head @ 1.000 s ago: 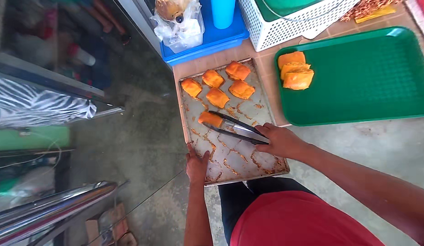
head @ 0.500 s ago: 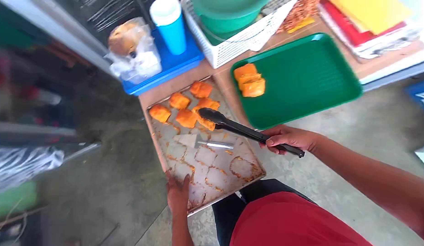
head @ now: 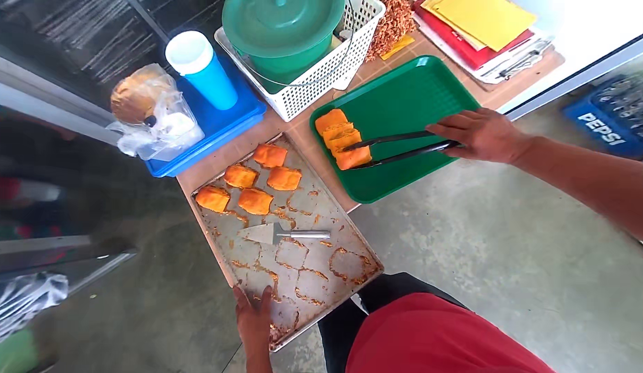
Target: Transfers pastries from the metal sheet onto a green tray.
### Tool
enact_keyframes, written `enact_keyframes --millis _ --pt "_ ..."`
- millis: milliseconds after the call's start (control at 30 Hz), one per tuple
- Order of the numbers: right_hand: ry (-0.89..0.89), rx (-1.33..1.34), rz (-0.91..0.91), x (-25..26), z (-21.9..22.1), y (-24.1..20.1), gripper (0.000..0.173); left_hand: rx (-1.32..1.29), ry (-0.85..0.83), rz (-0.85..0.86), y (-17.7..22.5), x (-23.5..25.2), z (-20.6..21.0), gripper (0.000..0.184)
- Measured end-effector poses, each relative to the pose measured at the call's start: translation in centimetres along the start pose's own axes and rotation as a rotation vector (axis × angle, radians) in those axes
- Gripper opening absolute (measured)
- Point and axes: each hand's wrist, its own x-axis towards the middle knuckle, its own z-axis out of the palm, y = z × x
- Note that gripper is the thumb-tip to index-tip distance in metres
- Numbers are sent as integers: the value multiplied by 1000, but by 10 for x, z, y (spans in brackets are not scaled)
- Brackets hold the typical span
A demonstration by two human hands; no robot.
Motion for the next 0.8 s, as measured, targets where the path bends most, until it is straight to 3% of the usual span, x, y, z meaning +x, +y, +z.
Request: enact_keyframes --millis 233,467,567,667,800 --pt "44 -40 -24 4 9 7 57 -15 -2 -11 -1 1 -1 98" --pt "-45 148 116 -4 1 -6 80 -29 -11 -23 2 0 -3 99" --pt "-76 369 271 0 -21 -60 76 -30 16 -22 5 -4 -2 99" --pt "-38 580 470 10 -24 -105 57 -18 108 20 7 -5 4 99" --pt "58 696 1047 25 7 -94 51 -138 191 6 4 -6 12 91"
